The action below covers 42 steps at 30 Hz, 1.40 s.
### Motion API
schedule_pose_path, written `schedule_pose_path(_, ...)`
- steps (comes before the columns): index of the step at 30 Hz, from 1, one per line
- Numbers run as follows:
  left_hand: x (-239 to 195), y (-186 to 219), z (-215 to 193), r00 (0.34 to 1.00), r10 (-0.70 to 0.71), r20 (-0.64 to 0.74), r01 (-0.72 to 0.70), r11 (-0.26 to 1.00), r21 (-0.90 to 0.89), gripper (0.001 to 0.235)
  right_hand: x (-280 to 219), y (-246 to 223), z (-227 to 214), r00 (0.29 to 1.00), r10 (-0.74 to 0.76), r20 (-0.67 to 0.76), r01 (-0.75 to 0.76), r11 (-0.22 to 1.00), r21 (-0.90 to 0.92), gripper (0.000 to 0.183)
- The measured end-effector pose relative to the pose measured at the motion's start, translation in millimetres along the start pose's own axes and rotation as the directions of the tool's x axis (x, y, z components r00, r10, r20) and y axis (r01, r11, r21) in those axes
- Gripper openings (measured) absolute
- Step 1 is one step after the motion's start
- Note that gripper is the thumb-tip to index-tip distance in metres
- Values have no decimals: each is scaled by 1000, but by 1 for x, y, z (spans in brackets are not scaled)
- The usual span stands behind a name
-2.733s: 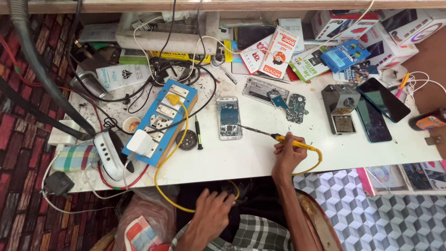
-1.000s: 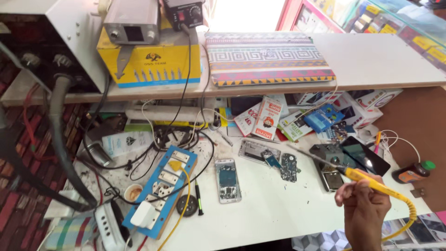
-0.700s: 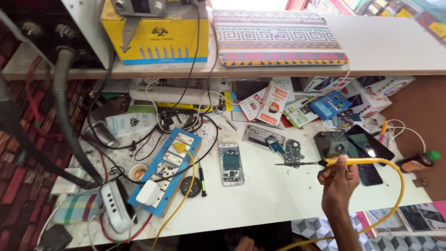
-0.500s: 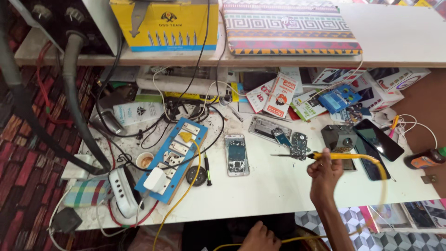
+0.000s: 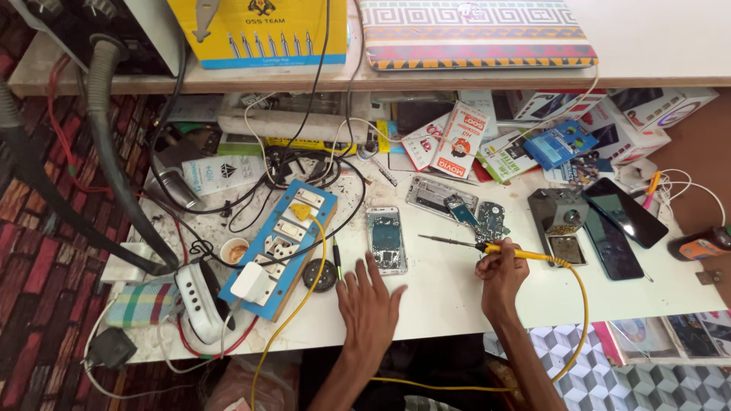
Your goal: The person uses a soldering iron and a small tool to work on a disassembled smartphone circuit board. They repeatedly apply heat and manipulate components on the board while seated at a cluttered workbench.
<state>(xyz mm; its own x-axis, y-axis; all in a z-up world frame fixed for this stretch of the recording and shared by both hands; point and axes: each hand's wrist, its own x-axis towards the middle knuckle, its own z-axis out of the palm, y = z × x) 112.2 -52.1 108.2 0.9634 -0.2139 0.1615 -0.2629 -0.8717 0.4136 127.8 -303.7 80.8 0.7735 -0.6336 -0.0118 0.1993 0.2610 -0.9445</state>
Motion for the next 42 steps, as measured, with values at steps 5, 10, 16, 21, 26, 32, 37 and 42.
schedule_pose_path(5, 26, 6, 10, 999, 38, -38, -38, 999, 1, 74, 3, 8, -13, 998, 11, -59, -12, 1000, -14, 30)
schedule_pose_path(10, 23, 7, 37, 983, 179, -45, -180, 984, -9, 41, 4, 11, -19, 999, 1, -54, 2, 998, 57, 31)
schedule_pose_path(16, 18, -4, 40, 946, 322, 33, -323, 933, 157, 53, -3, 15, -15, 991, -74, -113, 75, 997, 10, 29)
schedule_pose_path(21, -7, -15, 25, 931, 358, 72, -365, 922, 132, 48, -12, 15, -16, 985, -139, -106, 139, 990, -14, 29)
schedule_pose_path(26, -19, -18, 25, 930, 364, 49, -367, 924, 104, 46, -13, 17, -18, 989, -131, -75, 130, 991, -19, 27)
schedule_pose_path(32, -17, -14, 25, 944, 318, -86, -290, 927, 239, 49, -13, 19, -19, 990, -121, -69, 121, 993, -14, 24)
schedule_pose_path(37, -26, -25, 2, 933, 123, -337, 17, 923, 385, 50, -11, 22, -19, 987, -146, -73, 146, 989, -9, 24)
schedule_pose_path(42, -22, -35, -4, 923, 98, -372, 90, 885, 457, 31, -10, 24, -21, 987, -149, -62, 147, 989, -32, 24)
